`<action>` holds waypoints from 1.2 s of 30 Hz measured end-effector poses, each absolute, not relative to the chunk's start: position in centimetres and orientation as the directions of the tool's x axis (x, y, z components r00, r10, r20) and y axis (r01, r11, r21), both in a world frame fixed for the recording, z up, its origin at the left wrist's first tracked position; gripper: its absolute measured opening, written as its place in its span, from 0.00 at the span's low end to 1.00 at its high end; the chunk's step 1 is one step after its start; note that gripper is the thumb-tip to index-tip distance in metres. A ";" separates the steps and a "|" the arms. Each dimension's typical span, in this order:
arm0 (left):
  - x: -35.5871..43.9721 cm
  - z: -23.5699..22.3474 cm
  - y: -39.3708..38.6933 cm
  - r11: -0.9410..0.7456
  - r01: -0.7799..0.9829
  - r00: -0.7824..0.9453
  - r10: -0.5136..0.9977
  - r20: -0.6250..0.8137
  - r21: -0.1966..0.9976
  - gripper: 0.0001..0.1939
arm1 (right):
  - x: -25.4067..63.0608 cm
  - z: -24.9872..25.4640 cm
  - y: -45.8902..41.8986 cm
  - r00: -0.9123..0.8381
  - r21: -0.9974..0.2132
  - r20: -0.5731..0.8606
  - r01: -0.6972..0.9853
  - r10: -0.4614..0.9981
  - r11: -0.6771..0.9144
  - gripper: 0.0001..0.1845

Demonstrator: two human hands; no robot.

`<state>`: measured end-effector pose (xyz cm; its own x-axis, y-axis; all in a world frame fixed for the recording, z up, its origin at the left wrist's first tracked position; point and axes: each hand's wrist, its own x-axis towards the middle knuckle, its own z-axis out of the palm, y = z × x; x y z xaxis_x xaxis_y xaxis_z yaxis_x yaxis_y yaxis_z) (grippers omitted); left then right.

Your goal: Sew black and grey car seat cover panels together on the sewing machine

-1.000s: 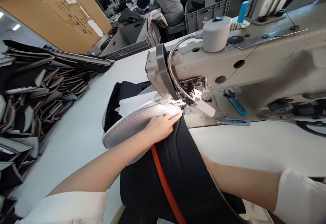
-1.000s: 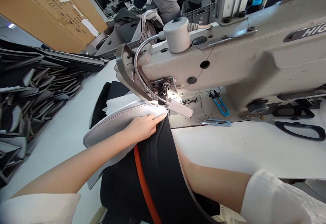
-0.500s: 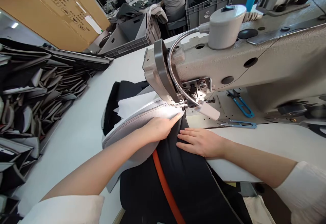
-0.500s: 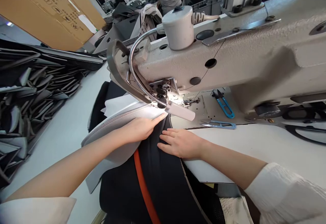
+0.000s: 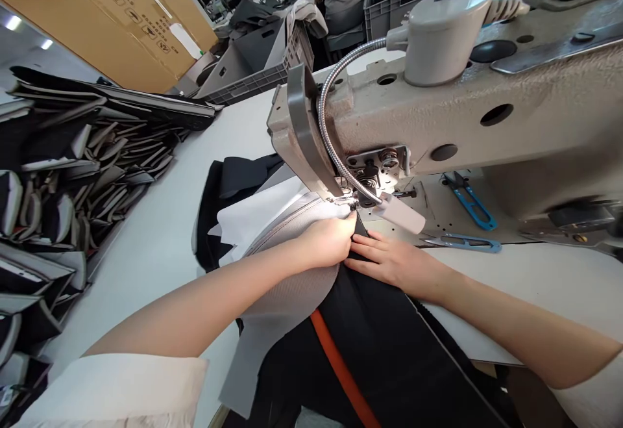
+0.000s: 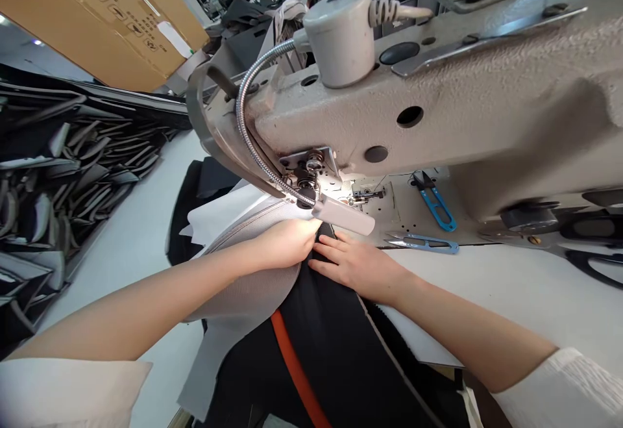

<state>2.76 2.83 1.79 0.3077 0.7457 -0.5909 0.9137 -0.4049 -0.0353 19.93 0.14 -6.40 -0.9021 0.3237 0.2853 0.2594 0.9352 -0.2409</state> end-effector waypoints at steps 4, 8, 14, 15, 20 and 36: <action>2.7 0.7 2.3 -0.418 0.903 0.311 0.797 -0.518 -0.100 0.28 | 21.4 -5.6 0.9 -0.943 -0.292 0.260 0.127 0.206 0.948 0.28; 2.1 1.0 1.4 -0.431 0.879 0.294 0.827 -0.479 -0.204 0.31 | 23.3 -5.2 -0.2 -0.971 -0.313 0.235 -0.031 0.046 0.949 0.31; 0.3 3.2 2.1 -0.525 0.824 0.266 0.689 -0.674 -0.212 0.41 | 18.7 -6.0 -3.6 -0.929 -0.262 0.351 0.023 0.118 0.965 0.23; 0.0 3.4 2.3 -0.539 0.822 0.290 0.675 -0.678 -0.185 0.41 | 17.7 -6.1 -4.0 -0.923 -0.256 0.356 0.054 0.146 0.965 0.23; -0.5 3.1 2.8 -0.489 0.867 0.315 0.694 -0.647 -0.102 0.38 | 16.7 -6.1 -4.9 -0.923 -0.242 0.316 0.144 0.219 0.960 0.25; 0.5 2.4 2.7 -0.327 0.937 0.330 0.707 -0.625 0.125 0.36 | 19.5 -6.6 -3.6 -0.892 -0.133 0.442 0.046 0.101 0.990 0.22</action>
<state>0.50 2.72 2.44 0.3305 0.7068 -0.6254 0.9366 -0.3273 0.1250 19.51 -3.57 -6.55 -0.8915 0.1010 0.4416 0.0462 0.9900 -0.1330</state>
